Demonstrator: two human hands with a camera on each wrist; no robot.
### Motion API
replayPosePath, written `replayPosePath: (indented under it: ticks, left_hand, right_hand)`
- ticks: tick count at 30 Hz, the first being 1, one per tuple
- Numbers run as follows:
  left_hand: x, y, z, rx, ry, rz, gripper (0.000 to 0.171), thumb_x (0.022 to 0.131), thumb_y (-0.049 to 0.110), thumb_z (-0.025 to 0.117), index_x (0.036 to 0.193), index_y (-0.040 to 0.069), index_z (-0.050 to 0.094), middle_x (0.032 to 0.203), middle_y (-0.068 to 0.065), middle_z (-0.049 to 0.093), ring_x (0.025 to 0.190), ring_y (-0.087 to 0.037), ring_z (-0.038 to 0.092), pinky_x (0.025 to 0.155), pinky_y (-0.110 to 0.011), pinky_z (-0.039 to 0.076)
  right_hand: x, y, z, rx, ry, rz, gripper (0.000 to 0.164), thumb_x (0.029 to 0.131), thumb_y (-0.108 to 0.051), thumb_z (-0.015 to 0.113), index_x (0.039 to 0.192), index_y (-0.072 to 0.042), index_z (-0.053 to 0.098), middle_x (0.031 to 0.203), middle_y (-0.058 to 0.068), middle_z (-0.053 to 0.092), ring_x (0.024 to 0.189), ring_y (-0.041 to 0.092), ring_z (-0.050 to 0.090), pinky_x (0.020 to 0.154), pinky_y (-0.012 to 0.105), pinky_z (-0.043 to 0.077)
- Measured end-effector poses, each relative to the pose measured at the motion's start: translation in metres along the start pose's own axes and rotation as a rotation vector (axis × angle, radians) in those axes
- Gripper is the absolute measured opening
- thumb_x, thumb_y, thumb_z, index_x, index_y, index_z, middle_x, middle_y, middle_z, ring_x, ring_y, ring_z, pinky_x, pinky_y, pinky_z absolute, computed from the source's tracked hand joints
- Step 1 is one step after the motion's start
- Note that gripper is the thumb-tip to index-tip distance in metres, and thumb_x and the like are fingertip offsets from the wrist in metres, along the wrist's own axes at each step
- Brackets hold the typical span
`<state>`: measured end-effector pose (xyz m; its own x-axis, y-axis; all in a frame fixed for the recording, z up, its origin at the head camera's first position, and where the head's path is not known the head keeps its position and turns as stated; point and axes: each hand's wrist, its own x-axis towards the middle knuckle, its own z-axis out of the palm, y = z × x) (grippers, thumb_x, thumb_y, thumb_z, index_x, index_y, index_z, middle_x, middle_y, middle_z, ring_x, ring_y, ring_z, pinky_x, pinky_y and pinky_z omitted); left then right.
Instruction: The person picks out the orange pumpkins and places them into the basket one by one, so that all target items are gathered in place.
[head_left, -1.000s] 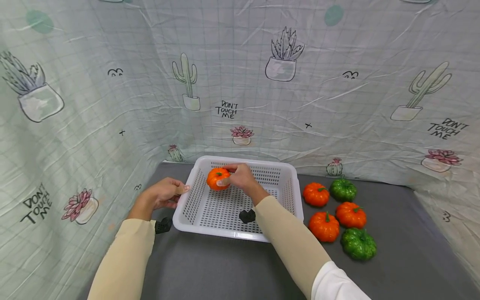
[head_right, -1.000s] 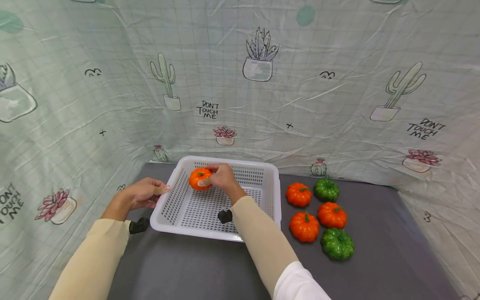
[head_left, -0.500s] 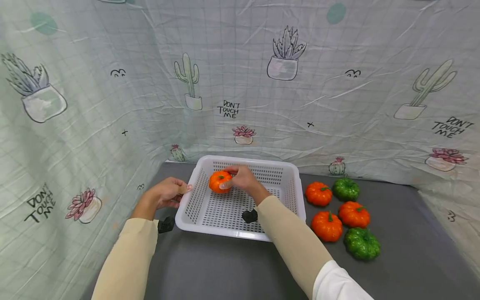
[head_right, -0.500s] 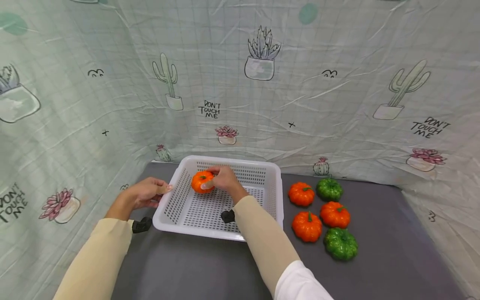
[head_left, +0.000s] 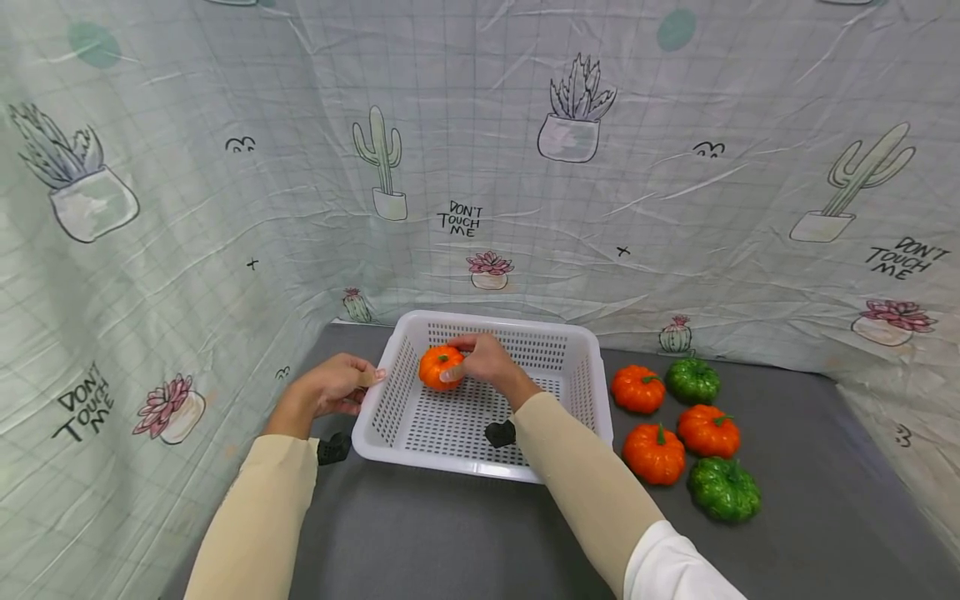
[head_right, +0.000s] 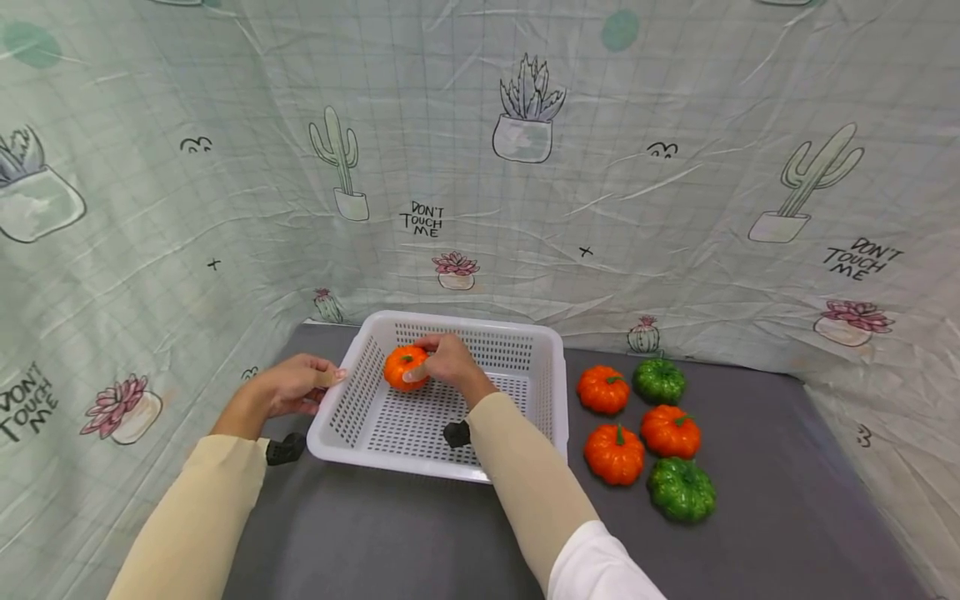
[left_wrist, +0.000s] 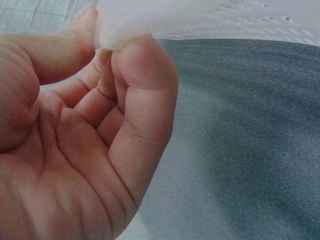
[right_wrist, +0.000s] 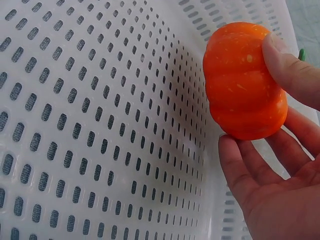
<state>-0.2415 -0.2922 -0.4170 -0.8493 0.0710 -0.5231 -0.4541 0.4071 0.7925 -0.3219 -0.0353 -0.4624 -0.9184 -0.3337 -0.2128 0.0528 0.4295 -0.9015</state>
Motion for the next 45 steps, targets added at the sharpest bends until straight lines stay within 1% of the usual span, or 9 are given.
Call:
replayPosePath:
  ticks: [5, 8, 15, 23, 28, 31, 35, 42, 45]
  left_hand:
    - [0.001, 0.001, 0.003, 0.004, -0.003, -0.001, 0.025, 0.106, 0.028, 0.061, 0.1, 0.006, 0.069, 0.088, -0.004, 0.071, 0.074, -0.016, 0.064, 0.065, -0.029, 0.055]
    - [0.002, 0.001, 0.005, 0.009, -0.006, -0.003, 0.026, 0.106, 0.029, 0.061, 0.102, 0.005, 0.069, 0.088, -0.004, 0.07, 0.074, -0.016, 0.063, 0.065, -0.029, 0.055]
    - [0.003, 0.002, 0.01, 0.017, -0.007, -0.009, 0.027, 0.106, 0.03, 0.061, 0.104, 0.005, 0.069, 0.087, -0.004, 0.069, 0.074, -0.016, 0.062, 0.064, -0.028, 0.055]
    - [0.003, 0.007, 0.015, 0.036, -0.035, -0.006, 0.03, 0.107, 0.032, 0.059, 0.107, 0.004, 0.068, 0.09, -0.005, 0.069, 0.075, -0.016, 0.062, 0.066, -0.029, 0.055]
    - [0.004, 0.006, 0.016, 0.041, -0.023, -0.003, 0.029, 0.107, 0.031, 0.059, 0.107, 0.003, 0.068, 0.092, -0.006, 0.071, 0.075, -0.017, 0.064, 0.066, -0.029, 0.056]
    - [0.004, 0.005, 0.016, 0.039, -0.019, 0.003, 0.029, 0.107, 0.03, 0.06, 0.109, 0.002, 0.068, 0.093, -0.006, 0.072, 0.076, -0.017, 0.065, 0.066, -0.028, 0.057]
    - [0.002, 0.006, 0.013, 0.037, -0.023, 0.003, 0.029, 0.107, 0.031, 0.06, 0.108, 0.003, 0.068, 0.091, -0.005, 0.069, 0.075, -0.016, 0.063, 0.065, -0.028, 0.055]
    - [0.0, 0.002, 0.005, 0.049, -0.012, 0.007, 0.029, 0.107, 0.031, 0.059, 0.107, 0.002, 0.067, 0.089, -0.005, 0.067, 0.075, -0.016, 0.061, 0.066, -0.028, 0.054]
    - [0.0, 0.0, 0.003, 0.041, -0.007, 0.002, 0.029, 0.107, 0.031, 0.059, 0.107, 0.003, 0.067, 0.09, -0.005, 0.067, 0.076, -0.017, 0.06, 0.067, -0.028, 0.054]
  right_hand:
    - [-0.002, 0.002, -0.001, -0.009, 0.0, -0.005, 0.063, 0.076, -0.008, 0.092, 0.135, -0.01, 0.069, 0.147, 0.011, 0.063, 0.137, 0.033, 0.056, 0.118, 0.047, 0.044]
    - [-0.004, 0.004, -0.001, -0.017, 0.0, -0.004, 0.062, 0.077, -0.007, 0.092, 0.135, -0.009, 0.069, 0.147, 0.012, 0.062, 0.138, 0.033, 0.056, 0.119, 0.047, 0.044]
    - [-0.007, 0.008, -0.004, -0.007, 0.001, 0.006, 0.063, 0.076, -0.008, 0.092, 0.135, -0.011, 0.069, 0.147, 0.012, 0.062, 0.138, 0.034, 0.056, 0.119, 0.048, 0.043]
    - [-0.007, 0.014, -0.008, -0.041, 0.041, 0.038, 0.054, 0.079, -0.002, 0.088, 0.13, -0.01, 0.072, 0.14, 0.01, 0.067, 0.133, 0.033, 0.058, 0.117, 0.049, 0.045]
    - [-0.01, 0.011, -0.012, -0.073, 0.063, 0.027, 0.049, 0.081, -0.004, 0.085, 0.128, -0.012, 0.072, 0.139, 0.009, 0.068, 0.13, 0.032, 0.06, 0.113, 0.048, 0.049]
    - [-0.012, 0.006, -0.019, -0.076, 0.074, -0.008, 0.045, 0.083, -0.004, 0.083, 0.127, -0.011, 0.073, 0.135, 0.01, 0.07, 0.127, 0.032, 0.062, 0.109, 0.046, 0.053]
    - [-0.02, -0.01, -0.033, -0.057, 0.065, -0.054, 0.041, 0.085, -0.003, 0.081, 0.125, -0.008, 0.075, 0.13, 0.011, 0.073, 0.125, 0.031, 0.064, 0.105, 0.044, 0.055]
    - [-0.032, -0.039, -0.061, -0.057, 0.017, -0.079, 0.039, 0.09, -0.008, 0.078, 0.128, -0.01, 0.073, 0.128, 0.009, 0.074, 0.124, 0.029, 0.064, 0.108, 0.047, 0.052]
    - [-0.037, -0.045, -0.074, -0.017, 0.009, -0.089, 0.039, 0.09, -0.007, 0.077, 0.129, -0.009, 0.073, 0.128, 0.01, 0.074, 0.125, 0.029, 0.065, 0.109, 0.048, 0.051]
